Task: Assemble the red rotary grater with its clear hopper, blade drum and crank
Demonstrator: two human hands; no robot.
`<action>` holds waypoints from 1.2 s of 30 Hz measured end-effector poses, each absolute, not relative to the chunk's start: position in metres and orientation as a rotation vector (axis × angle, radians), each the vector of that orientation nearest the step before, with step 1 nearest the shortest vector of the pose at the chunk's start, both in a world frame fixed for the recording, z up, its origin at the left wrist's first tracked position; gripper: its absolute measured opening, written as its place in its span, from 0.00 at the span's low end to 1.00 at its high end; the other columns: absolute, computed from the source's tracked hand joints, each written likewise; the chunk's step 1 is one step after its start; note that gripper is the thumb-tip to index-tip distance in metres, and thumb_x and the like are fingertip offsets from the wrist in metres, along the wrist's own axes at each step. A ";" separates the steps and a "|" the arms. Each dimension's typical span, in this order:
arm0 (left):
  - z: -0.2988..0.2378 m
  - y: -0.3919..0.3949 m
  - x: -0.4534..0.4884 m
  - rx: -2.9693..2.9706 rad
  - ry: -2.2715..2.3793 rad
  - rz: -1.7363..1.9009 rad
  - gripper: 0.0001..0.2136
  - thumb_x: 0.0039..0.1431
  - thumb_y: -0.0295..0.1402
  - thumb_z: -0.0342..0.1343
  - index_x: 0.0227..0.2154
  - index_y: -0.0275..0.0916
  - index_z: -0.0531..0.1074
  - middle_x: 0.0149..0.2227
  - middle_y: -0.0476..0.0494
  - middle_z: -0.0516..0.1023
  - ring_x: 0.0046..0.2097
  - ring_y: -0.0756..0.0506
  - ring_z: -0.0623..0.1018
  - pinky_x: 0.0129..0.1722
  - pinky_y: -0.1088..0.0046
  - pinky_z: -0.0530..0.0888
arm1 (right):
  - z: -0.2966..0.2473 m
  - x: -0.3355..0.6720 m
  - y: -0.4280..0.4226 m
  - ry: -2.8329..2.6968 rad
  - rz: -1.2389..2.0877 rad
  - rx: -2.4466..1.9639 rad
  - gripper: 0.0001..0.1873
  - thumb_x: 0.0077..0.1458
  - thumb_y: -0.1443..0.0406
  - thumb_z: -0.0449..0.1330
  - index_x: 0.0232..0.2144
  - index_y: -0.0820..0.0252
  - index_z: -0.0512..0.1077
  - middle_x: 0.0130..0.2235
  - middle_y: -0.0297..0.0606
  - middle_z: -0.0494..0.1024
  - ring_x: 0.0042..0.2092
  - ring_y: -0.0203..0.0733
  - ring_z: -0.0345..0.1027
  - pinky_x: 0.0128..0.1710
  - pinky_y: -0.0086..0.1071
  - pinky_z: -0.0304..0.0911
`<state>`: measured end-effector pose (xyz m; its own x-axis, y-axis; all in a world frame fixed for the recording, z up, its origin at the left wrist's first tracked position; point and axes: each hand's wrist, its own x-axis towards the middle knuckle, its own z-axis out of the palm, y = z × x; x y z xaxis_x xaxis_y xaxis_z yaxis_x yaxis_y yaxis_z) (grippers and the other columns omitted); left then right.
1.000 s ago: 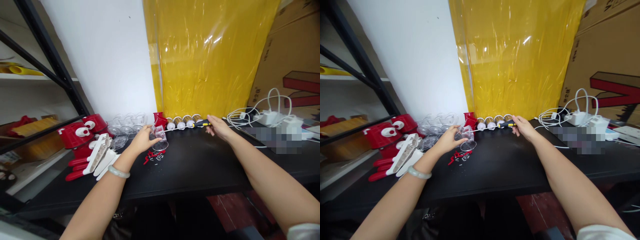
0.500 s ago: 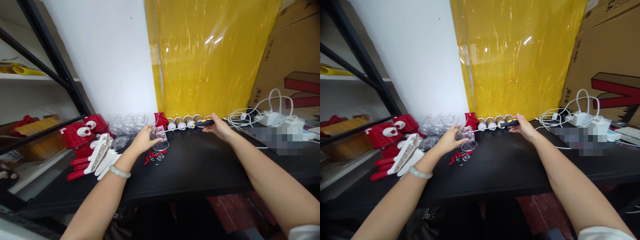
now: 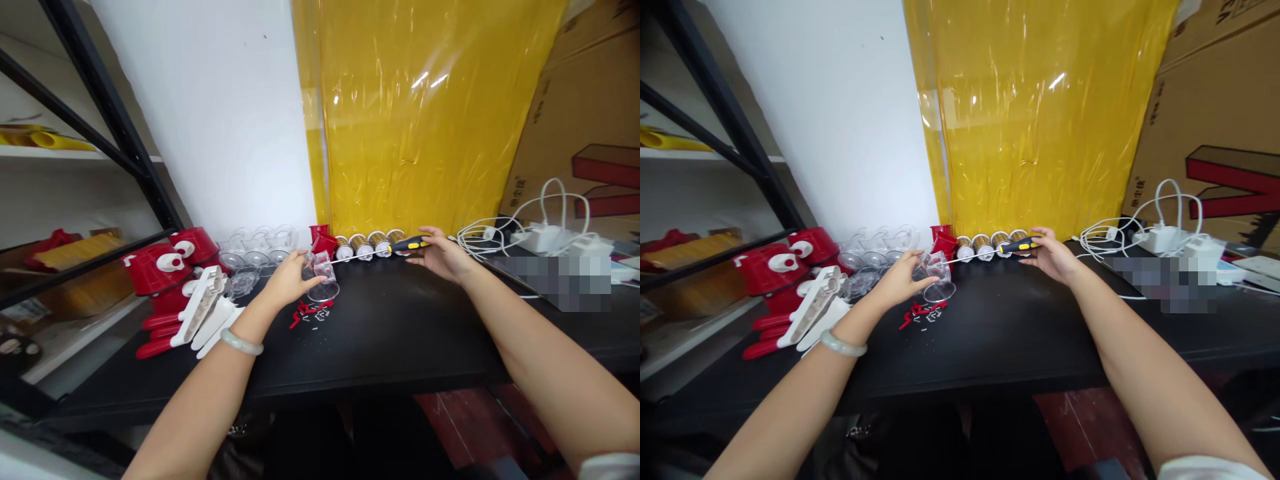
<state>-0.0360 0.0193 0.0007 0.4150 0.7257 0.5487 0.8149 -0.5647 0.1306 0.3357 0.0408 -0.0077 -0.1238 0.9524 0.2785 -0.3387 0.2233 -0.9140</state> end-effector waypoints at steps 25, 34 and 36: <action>0.002 0.019 -0.035 -2.498 -1.388 -0.814 0.22 0.55 0.54 0.55 0.35 0.36 0.70 0.54 0.32 0.68 0.59 0.36 0.67 0.60 0.59 0.64 | -0.009 0.337 0.041 -1.282 1.241 -0.716 0.22 0.46 0.60 0.67 0.40 0.49 0.61 0.31 0.30 0.77 0.31 0.39 0.75 0.31 0.33 0.69; 0.003 0.018 -0.035 -2.501 -1.402 -0.824 0.22 0.54 0.54 0.55 0.34 0.37 0.70 0.54 0.32 0.68 0.58 0.36 0.68 0.59 0.58 0.65 | -0.010 0.337 0.043 -1.251 1.248 -0.823 0.21 0.47 0.50 0.65 0.36 0.52 0.61 0.28 0.30 0.76 0.28 0.38 0.73 0.28 0.32 0.68; 0.003 0.018 -0.034 -2.499 -1.400 -0.824 0.21 0.54 0.53 0.55 0.35 0.37 0.70 0.54 0.32 0.68 0.58 0.36 0.68 0.60 0.58 0.65 | -0.009 0.338 0.042 -1.265 1.264 -0.766 0.25 0.43 0.56 0.69 0.39 0.50 0.61 0.33 0.29 0.78 0.34 0.39 0.76 0.33 0.33 0.69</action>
